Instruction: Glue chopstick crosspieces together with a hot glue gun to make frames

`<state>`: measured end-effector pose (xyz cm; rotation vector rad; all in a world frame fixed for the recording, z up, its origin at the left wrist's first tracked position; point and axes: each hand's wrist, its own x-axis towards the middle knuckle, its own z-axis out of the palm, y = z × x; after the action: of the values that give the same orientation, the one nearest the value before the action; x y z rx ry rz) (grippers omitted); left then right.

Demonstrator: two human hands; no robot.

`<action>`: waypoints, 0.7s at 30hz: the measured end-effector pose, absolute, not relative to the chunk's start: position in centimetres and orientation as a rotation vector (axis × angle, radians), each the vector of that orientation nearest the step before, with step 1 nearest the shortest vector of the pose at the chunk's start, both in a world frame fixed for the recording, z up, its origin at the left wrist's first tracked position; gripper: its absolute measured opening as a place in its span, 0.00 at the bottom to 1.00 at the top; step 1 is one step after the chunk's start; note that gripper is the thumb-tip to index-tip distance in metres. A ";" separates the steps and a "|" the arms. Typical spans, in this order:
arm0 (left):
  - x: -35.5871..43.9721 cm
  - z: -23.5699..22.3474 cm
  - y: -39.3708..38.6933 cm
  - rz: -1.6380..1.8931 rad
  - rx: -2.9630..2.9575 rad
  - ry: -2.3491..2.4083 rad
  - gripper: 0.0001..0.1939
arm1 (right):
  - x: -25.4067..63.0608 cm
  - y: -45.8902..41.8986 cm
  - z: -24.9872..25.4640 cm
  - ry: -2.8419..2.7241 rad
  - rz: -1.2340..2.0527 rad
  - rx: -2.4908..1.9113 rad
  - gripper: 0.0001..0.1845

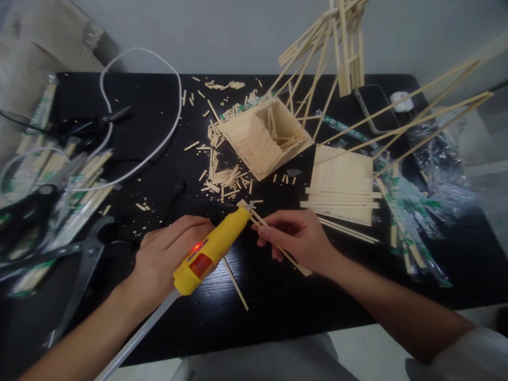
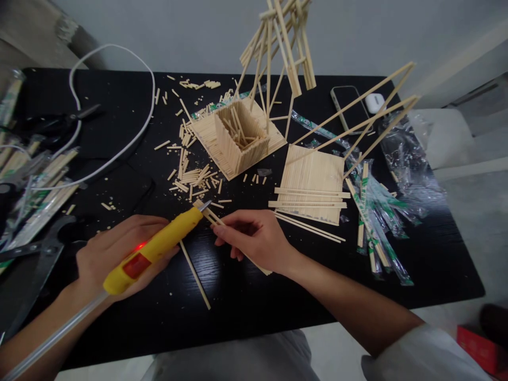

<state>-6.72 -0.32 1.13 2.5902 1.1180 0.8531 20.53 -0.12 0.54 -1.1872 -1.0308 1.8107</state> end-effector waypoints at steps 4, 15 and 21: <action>-6.6 1.3 -0.4 0.804 2.641 1.041 0.08 | 20.5 -0.3 0.4 -1.065 1.781 -1.207 0.14; -6.8 0.8 -0.5 0.804 2.616 1.073 0.10 | 20.7 0.0 0.4 -0.975 1.847 -1.147 0.14; -6.7 1.1 -0.3 0.828 2.542 1.218 0.10 | 21.0 0.3 0.2 -0.868 1.977 -1.068 0.12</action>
<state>-6.75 -0.29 1.05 2.5418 1.2183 0.8280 21.02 0.34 0.17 -1.0680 -0.8684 1.9775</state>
